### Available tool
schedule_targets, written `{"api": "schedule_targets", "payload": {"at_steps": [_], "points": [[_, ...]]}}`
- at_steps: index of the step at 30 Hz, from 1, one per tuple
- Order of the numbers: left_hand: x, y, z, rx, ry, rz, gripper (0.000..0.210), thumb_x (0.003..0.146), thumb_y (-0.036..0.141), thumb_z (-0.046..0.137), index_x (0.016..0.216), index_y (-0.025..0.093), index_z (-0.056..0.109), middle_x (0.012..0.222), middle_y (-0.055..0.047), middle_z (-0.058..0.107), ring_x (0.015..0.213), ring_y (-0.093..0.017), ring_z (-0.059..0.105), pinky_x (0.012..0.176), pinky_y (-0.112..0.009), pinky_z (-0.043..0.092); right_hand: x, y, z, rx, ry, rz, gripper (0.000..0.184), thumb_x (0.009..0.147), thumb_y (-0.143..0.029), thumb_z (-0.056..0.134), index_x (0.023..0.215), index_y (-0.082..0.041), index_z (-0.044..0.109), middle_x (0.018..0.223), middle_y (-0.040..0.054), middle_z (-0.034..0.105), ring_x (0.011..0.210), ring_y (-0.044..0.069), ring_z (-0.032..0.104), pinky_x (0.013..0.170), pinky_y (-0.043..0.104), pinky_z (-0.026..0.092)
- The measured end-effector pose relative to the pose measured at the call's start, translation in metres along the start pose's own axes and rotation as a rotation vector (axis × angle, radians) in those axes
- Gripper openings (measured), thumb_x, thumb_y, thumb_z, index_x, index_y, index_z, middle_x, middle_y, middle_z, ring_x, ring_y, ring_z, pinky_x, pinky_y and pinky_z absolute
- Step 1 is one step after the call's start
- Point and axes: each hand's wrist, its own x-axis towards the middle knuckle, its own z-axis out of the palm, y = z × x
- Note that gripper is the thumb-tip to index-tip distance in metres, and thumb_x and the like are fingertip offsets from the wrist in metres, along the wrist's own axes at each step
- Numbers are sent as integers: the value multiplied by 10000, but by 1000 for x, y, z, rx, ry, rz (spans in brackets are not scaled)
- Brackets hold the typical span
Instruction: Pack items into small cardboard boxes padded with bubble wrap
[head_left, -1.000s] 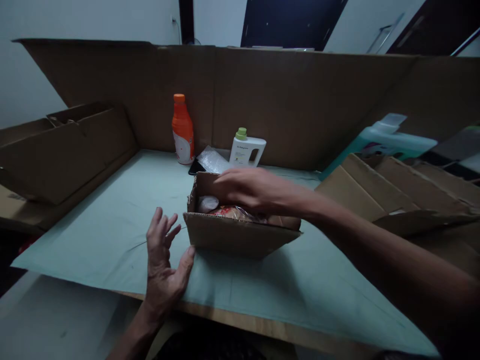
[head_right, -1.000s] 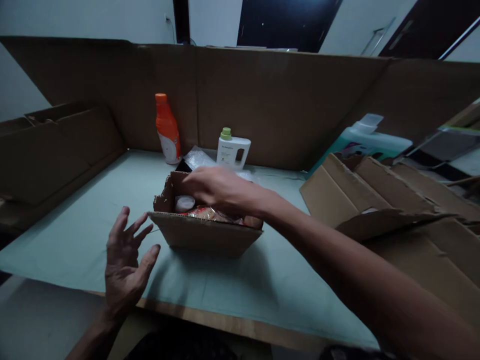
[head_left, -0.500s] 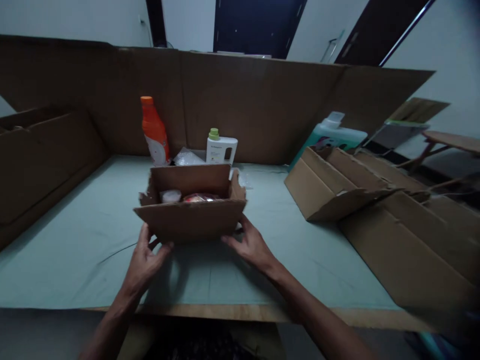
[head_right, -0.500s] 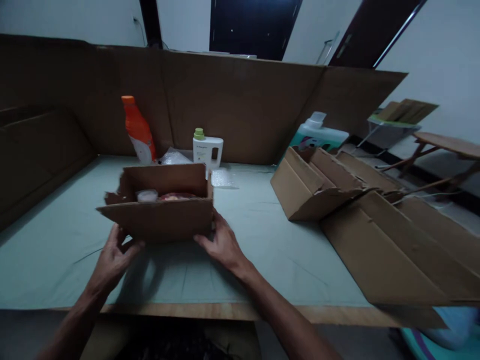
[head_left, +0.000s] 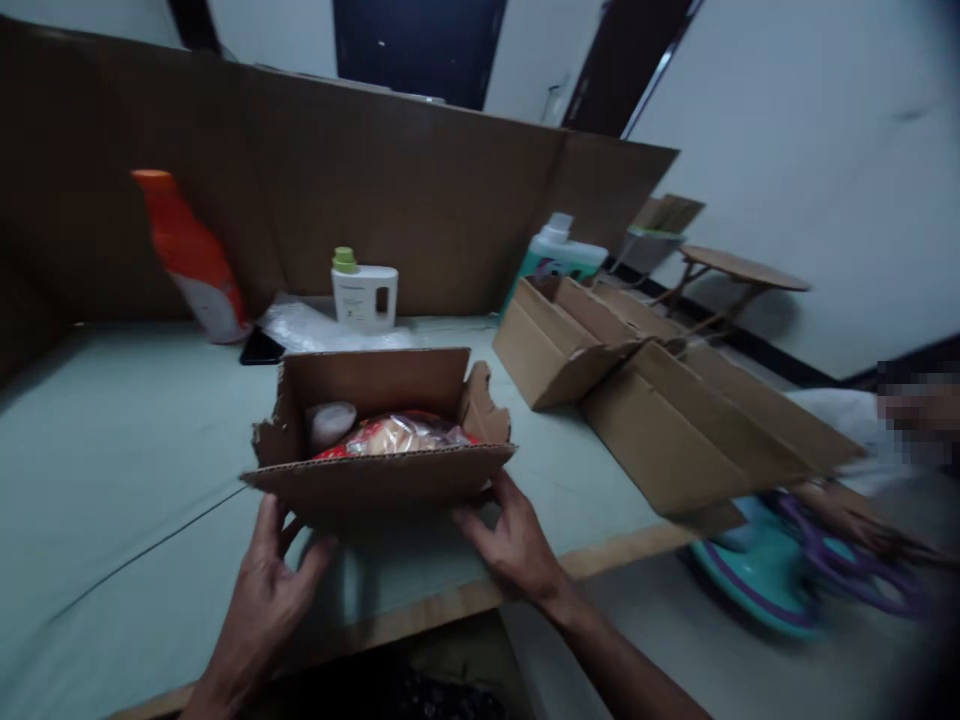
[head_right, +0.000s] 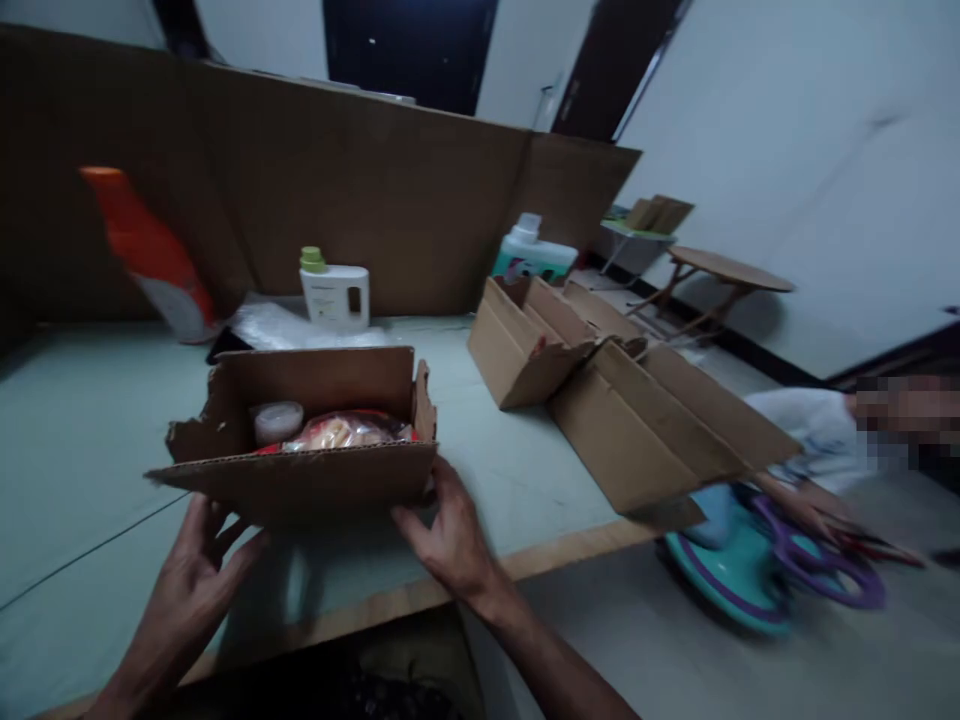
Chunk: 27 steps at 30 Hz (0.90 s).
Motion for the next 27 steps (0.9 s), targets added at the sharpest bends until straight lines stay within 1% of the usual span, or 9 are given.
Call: {"api": "schedule_targets", "payload": {"at_steps": [3, 5, 9, 12, 15, 18, 22, 24, 27], "points": [[4, -8, 12, 36, -99, 1, 733, 822, 490, 670, 1460, 279, 377, 1384, -113, 564, 1277, -309, 576, 1035, -460, 520, -19, 13, -10, -40, 80, 59, 400, 787, -340, 622, 1152, -183, 579, 1006, 88, 700, 795, 205, 651, 744, 342, 559], [14, -9, 40, 44, -207, 31, 717, 843, 474, 639, 1468, 249, 368, 1405, -133, 562, 1260, -312, 592, 1031, -476, 524, -34, 29, -30, -60, 174, 138, 382, 796, -383, 628, 1123, -190, 583, 969, 82, 709, 774, 210, 664, 736, 347, 563], [41, 0, 131, 26, -443, 254, 729, 847, 364, 585, 1511, 187, 340, 1553, -163, 444, 1389, -323, 486, 1154, -523, 405, -82, 71, -75, -90, 407, 352, 398, 779, -519, 657, 1015, -208, 580, 835, 64, 701, 763, 247, 695, 732, 370, 563], [57, 10, 200, 59, -669, 343, 806, 803, 265, 583, 1551, 174, 296, 1609, -150, 380, 1476, -317, 376, 1220, -522, 309, -123, 97, -85, -48, 587, 460, 576, 775, -570, 672, 1195, -199, 537, 1123, 133, 683, 863, 256, 713, 801, 394, 565], [55, 16, 248, 161, -709, 276, 898, 767, 219, 596, 1566, 50, 223, 1641, -244, 260, 1540, -369, 215, 1250, -550, 218, -154, 116, -77, 34, 691, 503, 755, 797, -575, 670, 1406, -205, 418, 1403, 197, 542, 1041, 287, 692, 894, 429, 555], [34, 15, 271, 202, -641, 277, 935, 782, 223, 572, 1543, -88, 125, 1653, -327, 48, 1565, -374, -15, 1276, -533, 101, -169, 131, -69, 83, 681, 533, 798, 811, -552, 679, 1461, -202, 376, 1425, 205, 529, 1116, 311, 663, 927, 450, 548], [10, 11, 284, 200, -590, 340, 921, 804, 215, 536, 1557, -57, 80, 1668, -275, -96, 1560, -329, -110, 1287, -499, 53, -166, 146, -73, 7, 691, 525, 712, 834, -562, 649, 1412, -196, 449, 1372, 186, 571, 1035, 288, 671, 888, 435, 554], [7, 11, 292, 218, -651, 359, 941, 789, 207, 551, 1569, -23, 79, 1671, -252, -126, 1560, -337, -109, 1288, -507, 66, -159, 149, -76, -48, 670, 476, 669, 865, -543, 623, 1412, -197, 457, 1368, 183, 577, 993, 266, 673, 872, 425, 559], [9, 8, 309, 259, -818, 382, 1013, 747, 204, 591, 1584, 11, 55, 1678, -253, -72, 1566, -360, -51, 1286, -528, 104, -148, 150, -78, -107, 610, 369, 613, 918, -472, 590, 1453, -215, 435, 1387, 175, 576, 1037, 255, 664, 869, 403, 566]]}}
